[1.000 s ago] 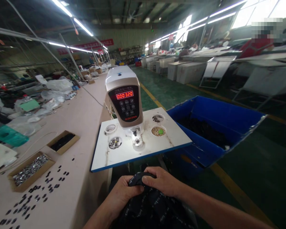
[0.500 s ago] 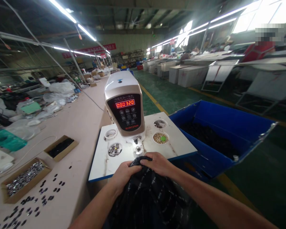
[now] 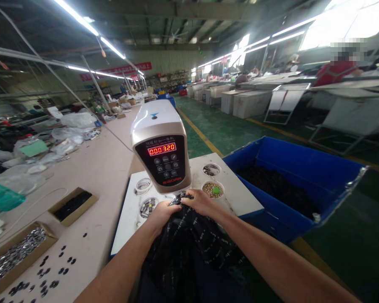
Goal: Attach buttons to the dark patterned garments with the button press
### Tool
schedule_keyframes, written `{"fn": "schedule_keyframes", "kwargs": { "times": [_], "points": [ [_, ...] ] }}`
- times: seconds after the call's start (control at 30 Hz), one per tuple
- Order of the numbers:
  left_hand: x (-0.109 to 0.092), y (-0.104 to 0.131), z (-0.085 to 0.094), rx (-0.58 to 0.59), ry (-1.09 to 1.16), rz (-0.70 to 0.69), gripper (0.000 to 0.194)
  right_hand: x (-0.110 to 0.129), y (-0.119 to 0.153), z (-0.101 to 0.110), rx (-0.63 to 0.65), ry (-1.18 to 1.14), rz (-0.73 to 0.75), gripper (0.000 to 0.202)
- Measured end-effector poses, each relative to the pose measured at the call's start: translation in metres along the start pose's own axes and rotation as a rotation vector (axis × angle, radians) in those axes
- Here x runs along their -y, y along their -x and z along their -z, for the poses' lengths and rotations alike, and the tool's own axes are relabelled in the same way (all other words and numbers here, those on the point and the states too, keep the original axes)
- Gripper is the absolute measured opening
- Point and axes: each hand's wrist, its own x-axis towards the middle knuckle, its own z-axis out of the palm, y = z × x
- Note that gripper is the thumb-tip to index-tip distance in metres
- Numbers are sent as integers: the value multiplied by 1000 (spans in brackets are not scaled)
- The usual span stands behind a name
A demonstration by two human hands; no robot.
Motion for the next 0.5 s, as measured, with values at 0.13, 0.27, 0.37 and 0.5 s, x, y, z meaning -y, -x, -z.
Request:
{"fn": "schedule_keyframes", "kwargs": {
  "times": [0.13, 0.27, 0.37, 0.5],
  "points": [
    [-1, -8, 3, -18, -9, -10, 32, -2, -10, -2, 9, -8, -11, 25],
    [-3, -11, 4, -43, -10, -3, 30, -3, -14, -3, 26, -7, -15, 25],
    [-3, -12, 3, -55, -4, 10, 28, -3, -14, -3, 31, 3, -20, 25],
    [-1, -14, 4, -50, 21, 52, 27, -5, -14, -5, 24, 40, -29, 25]
  ]
}}
